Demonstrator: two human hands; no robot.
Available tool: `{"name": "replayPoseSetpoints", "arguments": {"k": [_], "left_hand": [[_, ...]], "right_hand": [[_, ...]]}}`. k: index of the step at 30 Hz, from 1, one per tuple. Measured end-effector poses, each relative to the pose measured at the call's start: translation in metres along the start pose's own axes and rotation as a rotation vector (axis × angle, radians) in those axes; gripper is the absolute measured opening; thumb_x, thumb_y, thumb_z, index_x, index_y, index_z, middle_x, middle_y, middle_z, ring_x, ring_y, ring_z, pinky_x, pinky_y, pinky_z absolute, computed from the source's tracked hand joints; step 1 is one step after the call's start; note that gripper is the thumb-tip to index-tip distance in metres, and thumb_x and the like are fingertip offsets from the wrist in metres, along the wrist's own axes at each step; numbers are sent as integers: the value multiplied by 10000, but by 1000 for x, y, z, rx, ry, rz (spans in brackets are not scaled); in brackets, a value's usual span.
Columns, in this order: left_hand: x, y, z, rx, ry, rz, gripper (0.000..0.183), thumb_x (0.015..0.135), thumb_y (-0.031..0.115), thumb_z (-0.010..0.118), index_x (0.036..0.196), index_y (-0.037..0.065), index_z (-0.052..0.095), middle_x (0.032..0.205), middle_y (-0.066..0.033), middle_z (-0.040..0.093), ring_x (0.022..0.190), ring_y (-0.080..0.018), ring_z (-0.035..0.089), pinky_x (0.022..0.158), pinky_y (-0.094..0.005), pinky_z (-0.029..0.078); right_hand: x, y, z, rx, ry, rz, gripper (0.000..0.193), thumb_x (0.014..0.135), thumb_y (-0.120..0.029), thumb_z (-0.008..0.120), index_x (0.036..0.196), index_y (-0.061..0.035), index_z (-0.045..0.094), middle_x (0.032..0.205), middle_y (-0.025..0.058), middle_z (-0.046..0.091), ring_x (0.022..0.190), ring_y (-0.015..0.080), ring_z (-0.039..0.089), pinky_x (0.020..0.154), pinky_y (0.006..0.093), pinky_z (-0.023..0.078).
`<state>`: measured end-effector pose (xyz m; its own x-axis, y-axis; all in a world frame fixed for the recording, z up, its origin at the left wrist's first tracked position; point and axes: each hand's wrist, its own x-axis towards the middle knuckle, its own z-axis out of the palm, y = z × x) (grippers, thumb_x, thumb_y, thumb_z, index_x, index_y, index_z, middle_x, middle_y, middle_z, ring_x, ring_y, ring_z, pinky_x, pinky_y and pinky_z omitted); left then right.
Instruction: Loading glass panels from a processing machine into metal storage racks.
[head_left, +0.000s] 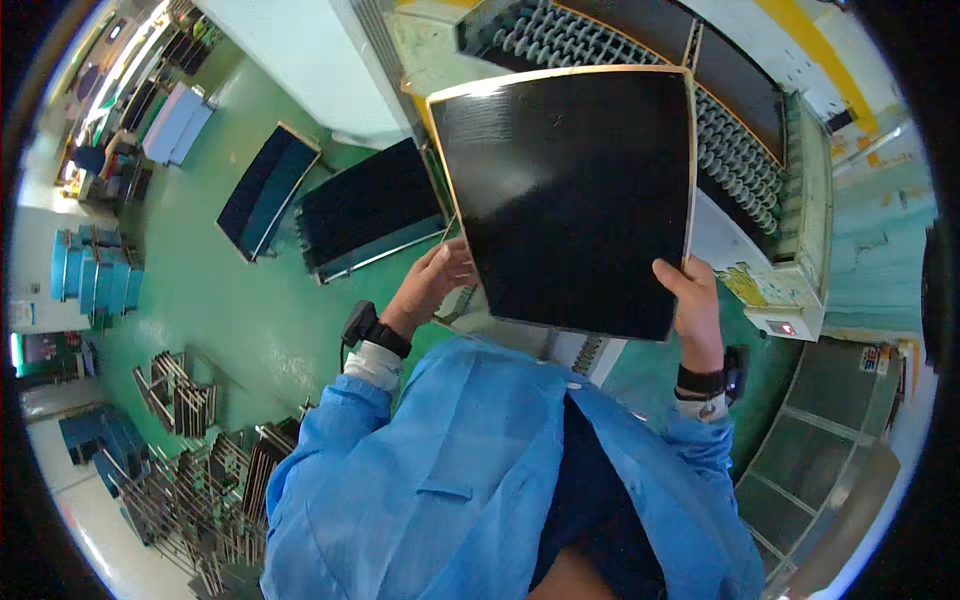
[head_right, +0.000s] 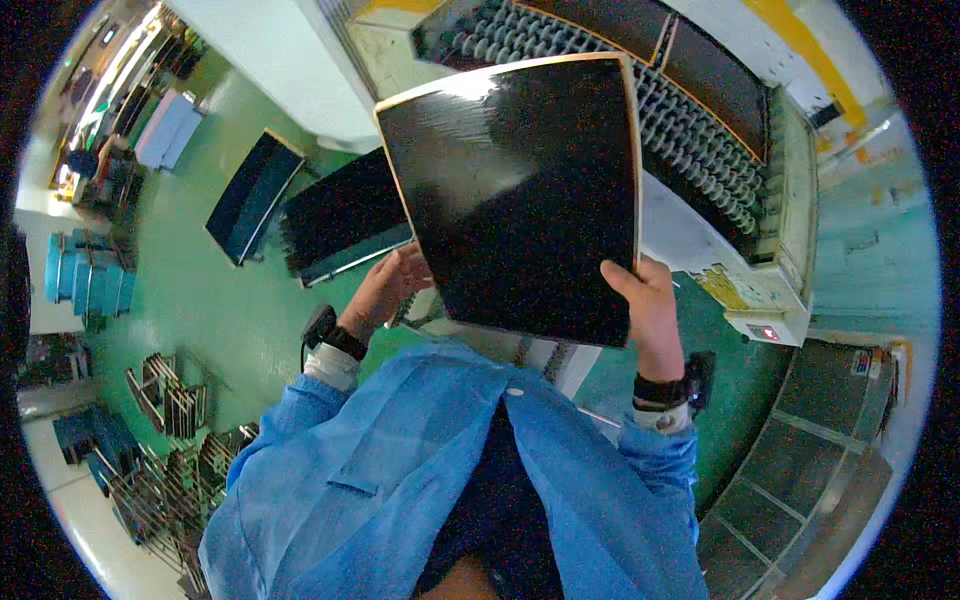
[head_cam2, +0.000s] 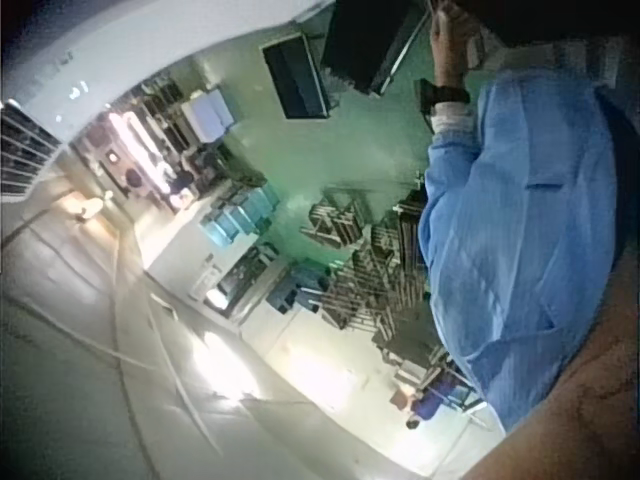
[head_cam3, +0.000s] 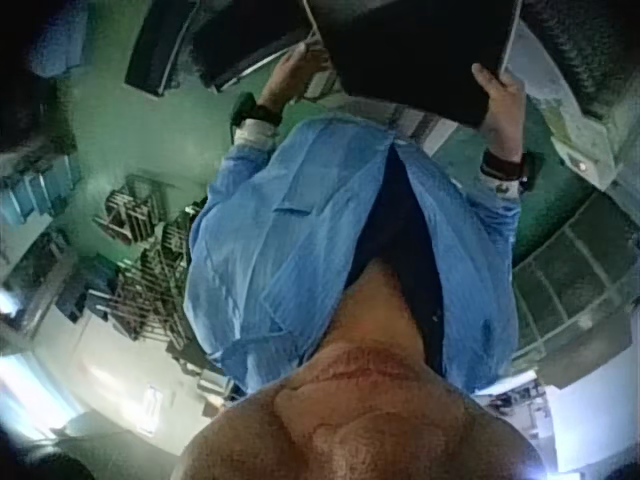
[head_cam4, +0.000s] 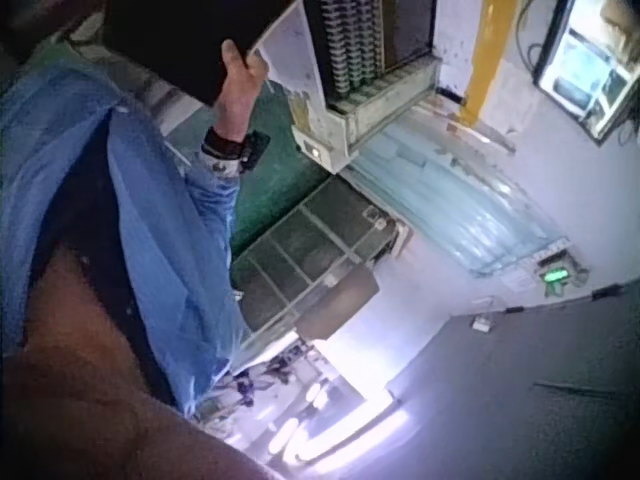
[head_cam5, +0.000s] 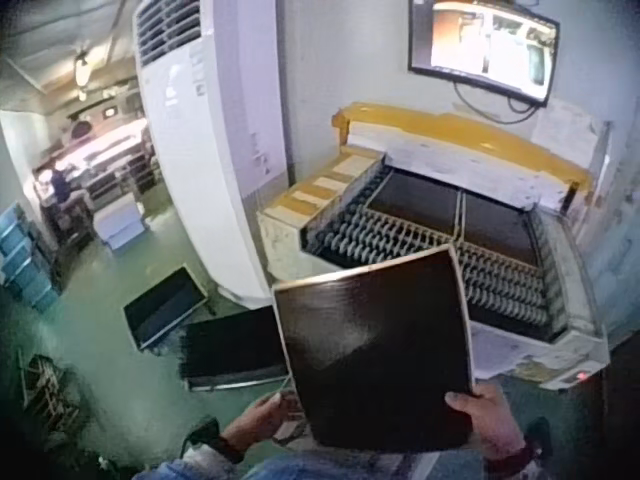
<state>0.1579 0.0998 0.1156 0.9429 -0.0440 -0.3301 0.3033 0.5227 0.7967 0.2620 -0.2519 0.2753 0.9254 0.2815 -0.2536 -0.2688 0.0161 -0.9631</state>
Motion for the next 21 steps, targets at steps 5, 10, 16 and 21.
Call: {"name": "replayPoseSetpoints", "arguments": {"k": [5,10,16,21], "left_hand": [[15,17,19,-161,-51,-111,381,1001,278,535,1282,21,535,1224,-69,618,1127,-185,585,970,-397,461],[42,46,38,-293,-99,-73,231,997,195,533,1188,70,566,1092,-75,658,954,-230,662,853,-407,544],[68,66,59,-327,14,7,162,997,200,527,1112,89,556,997,-68,659,913,-228,651,817,-411,549],[81,78,66,-323,30,90,192,990,171,532,1154,76,568,1009,-71,672,901,-220,650,792,-385,537]], "right_hand": [[55,44,-23,283,138,27,206,873,-99,671,1049,9,672,976,66,693,900,182,654,815,305,501],[104,41,-23,503,64,144,259,889,-155,681,1083,12,651,1002,77,693,903,203,664,837,331,523],[122,32,-38,545,82,188,296,891,-186,689,1106,13,646,1039,75,692,925,198,663,827,318,529],[91,71,-126,-689,199,-325,330,904,-213,683,1151,-1,633,1073,71,686,974,201,655,842,313,525]]}}
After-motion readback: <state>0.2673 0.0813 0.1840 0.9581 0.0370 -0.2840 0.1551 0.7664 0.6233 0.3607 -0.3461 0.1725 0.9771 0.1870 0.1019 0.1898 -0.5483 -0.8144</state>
